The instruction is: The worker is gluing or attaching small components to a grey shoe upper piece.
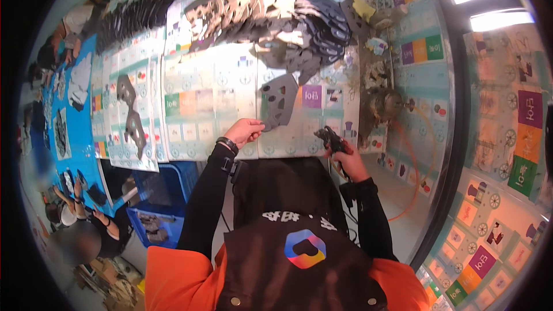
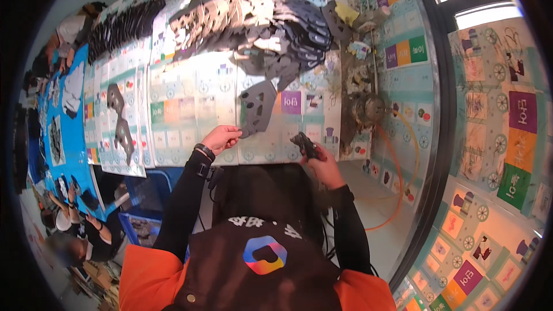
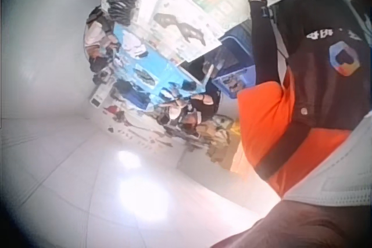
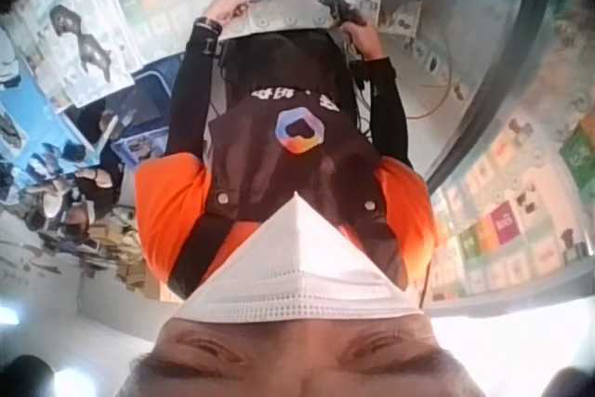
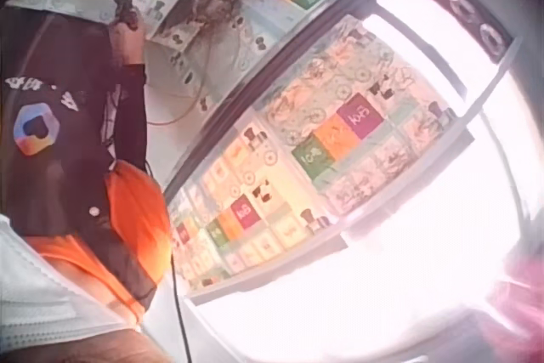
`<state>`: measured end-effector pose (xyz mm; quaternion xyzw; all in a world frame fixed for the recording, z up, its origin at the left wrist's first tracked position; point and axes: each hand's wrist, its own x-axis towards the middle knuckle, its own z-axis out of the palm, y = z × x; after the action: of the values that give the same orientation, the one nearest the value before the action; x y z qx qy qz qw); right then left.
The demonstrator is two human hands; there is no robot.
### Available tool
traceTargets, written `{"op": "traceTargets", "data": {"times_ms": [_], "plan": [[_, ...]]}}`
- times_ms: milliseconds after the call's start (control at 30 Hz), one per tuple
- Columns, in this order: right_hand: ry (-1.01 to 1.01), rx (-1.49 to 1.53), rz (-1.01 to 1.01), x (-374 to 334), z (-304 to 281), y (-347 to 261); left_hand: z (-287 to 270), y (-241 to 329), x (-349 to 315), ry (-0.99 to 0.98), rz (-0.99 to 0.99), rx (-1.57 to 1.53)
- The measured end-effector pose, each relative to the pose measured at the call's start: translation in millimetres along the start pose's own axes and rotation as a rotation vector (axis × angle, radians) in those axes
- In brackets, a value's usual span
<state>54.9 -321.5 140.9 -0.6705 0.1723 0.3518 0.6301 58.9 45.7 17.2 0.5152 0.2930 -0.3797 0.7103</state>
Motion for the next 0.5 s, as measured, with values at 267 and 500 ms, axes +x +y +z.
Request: {"op": "traceTargets", "data": {"times_ms": [267, 500], "plan": [[-0.243, -0.242, 0.149, 29.0, 44.0, -8.0, 22.6, -92.3, 6.2, 0.526, 0.379, 0.68], [-0.313, -0.328, 0.141, 46.5, 72.5, 1.7, 61.1, -92.4, -15.0, 0.515, 0.343, 0.174]]}}
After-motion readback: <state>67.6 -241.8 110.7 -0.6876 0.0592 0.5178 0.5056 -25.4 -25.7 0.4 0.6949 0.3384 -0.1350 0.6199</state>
